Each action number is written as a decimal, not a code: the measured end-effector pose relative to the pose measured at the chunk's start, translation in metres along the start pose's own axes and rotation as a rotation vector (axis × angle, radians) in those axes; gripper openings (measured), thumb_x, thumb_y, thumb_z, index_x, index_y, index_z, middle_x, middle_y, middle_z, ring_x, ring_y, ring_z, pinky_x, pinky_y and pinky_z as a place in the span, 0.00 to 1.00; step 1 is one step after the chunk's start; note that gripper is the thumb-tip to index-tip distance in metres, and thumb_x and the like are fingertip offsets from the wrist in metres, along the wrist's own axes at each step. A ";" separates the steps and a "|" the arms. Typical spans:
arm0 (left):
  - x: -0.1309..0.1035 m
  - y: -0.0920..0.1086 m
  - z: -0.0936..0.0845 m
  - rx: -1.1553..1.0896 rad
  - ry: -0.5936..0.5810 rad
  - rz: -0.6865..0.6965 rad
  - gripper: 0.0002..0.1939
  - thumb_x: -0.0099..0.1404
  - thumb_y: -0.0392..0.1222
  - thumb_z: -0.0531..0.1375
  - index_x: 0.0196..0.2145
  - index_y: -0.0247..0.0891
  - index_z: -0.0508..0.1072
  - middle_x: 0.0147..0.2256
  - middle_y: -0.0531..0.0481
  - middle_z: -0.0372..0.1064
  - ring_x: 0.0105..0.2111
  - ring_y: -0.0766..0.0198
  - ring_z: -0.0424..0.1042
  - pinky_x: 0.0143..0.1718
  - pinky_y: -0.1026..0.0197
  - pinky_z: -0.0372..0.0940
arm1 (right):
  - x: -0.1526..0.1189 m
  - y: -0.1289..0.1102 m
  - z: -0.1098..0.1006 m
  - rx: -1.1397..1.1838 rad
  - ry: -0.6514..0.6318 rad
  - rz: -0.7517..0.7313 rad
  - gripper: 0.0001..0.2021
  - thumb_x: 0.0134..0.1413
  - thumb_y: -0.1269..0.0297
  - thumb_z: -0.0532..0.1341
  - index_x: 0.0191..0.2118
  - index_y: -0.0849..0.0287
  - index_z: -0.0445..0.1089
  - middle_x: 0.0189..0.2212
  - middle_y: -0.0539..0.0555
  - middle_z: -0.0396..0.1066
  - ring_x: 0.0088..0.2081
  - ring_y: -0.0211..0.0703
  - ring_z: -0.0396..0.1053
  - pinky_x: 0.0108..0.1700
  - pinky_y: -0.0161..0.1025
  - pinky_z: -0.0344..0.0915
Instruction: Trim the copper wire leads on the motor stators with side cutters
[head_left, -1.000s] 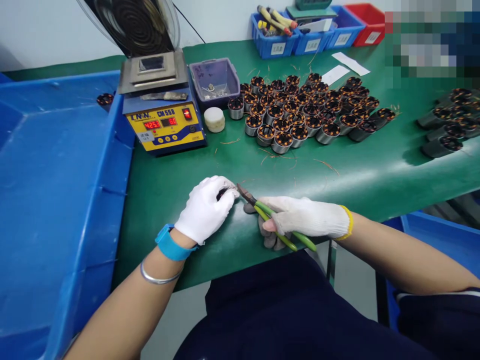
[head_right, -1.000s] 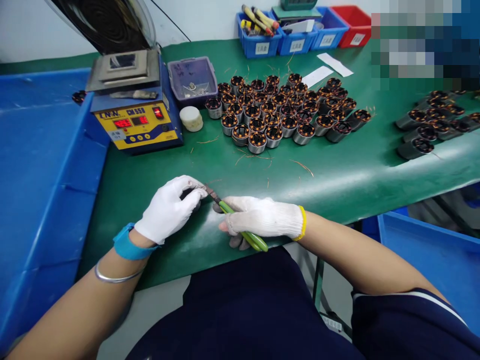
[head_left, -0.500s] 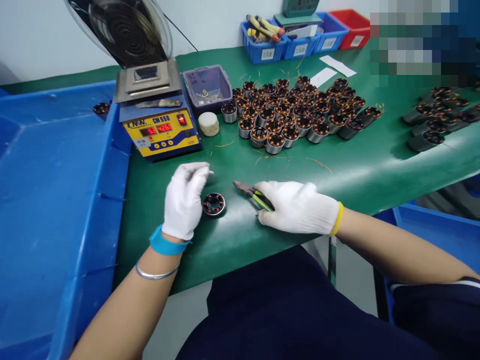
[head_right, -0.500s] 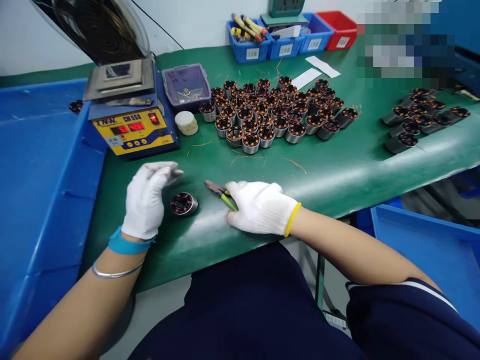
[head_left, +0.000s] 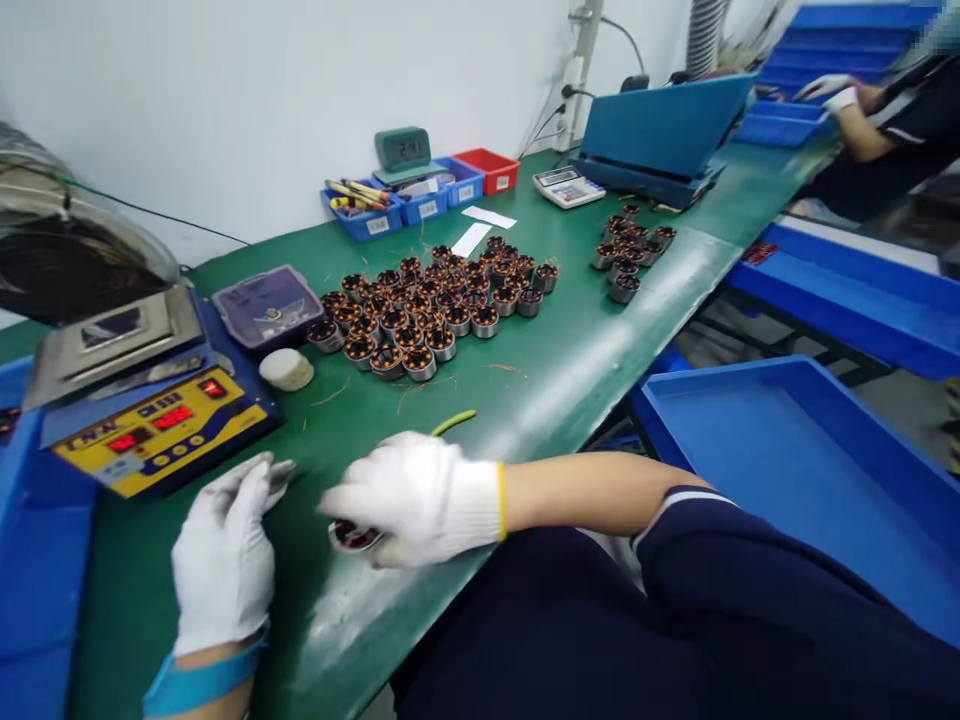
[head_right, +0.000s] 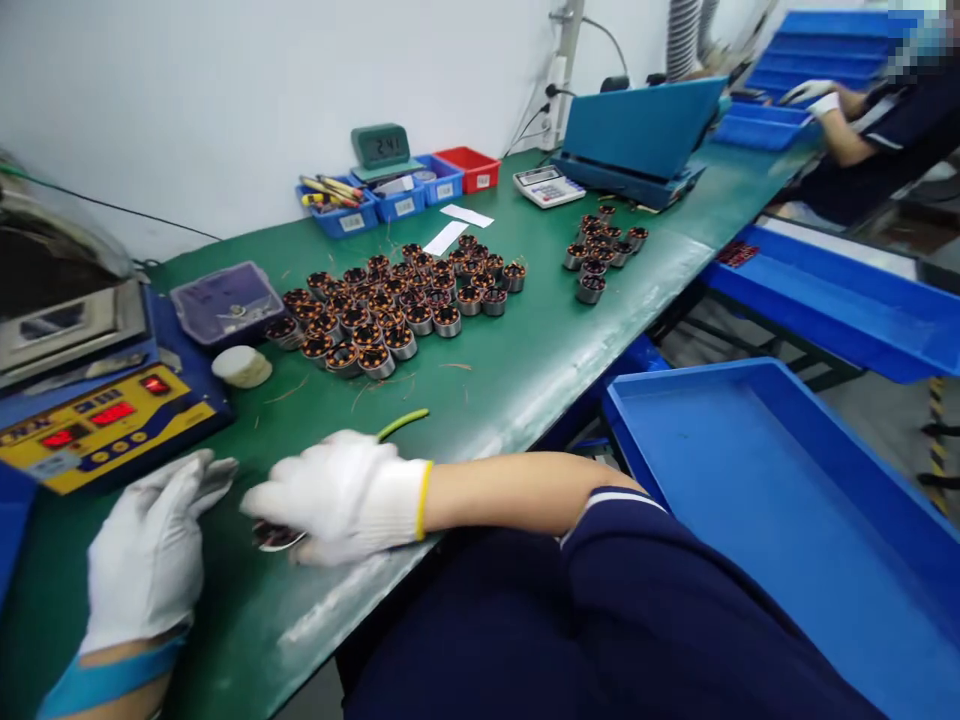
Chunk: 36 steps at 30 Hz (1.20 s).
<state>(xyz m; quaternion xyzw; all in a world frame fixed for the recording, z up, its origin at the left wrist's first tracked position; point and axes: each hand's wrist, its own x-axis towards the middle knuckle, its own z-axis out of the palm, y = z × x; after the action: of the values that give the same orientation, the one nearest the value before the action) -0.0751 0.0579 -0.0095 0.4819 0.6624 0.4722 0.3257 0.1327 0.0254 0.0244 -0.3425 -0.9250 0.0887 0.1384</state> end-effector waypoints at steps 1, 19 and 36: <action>-0.001 0.001 0.001 0.018 -0.003 0.000 0.22 0.57 0.54 0.63 0.43 0.38 0.76 0.40 0.45 0.78 0.46 0.46 0.78 0.57 0.41 0.67 | -0.020 0.010 -0.009 0.038 0.028 0.092 0.20 0.57 0.54 0.60 0.52 0.57 0.68 0.42 0.55 0.75 0.41 0.50 0.74 0.40 0.45 0.67; -0.017 0.023 0.007 0.201 -0.180 0.018 0.20 0.59 0.59 0.61 0.43 0.44 0.74 0.45 0.48 0.78 0.52 0.47 0.74 0.61 0.42 0.64 | -0.091 0.203 -0.049 -0.040 0.424 1.368 0.48 0.49 0.50 0.64 0.72 0.57 0.45 0.60 0.66 0.65 0.57 0.66 0.68 0.57 0.56 0.64; -0.052 0.028 -0.019 0.527 -1.034 0.460 0.64 0.43 0.53 0.73 0.71 0.44 0.45 0.68 0.38 0.54 0.65 0.41 0.60 0.64 0.44 0.60 | -0.046 -0.016 0.023 0.263 -0.010 0.038 0.40 0.51 0.63 0.64 0.69 0.64 0.53 0.58 0.69 0.68 0.58 0.60 0.67 0.59 0.58 0.63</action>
<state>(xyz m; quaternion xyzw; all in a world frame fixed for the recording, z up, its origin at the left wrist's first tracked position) -0.0663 0.0054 0.0220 0.8427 0.3925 0.0566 0.3643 0.1491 -0.0188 -0.0024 -0.3385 -0.8994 0.2136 0.1758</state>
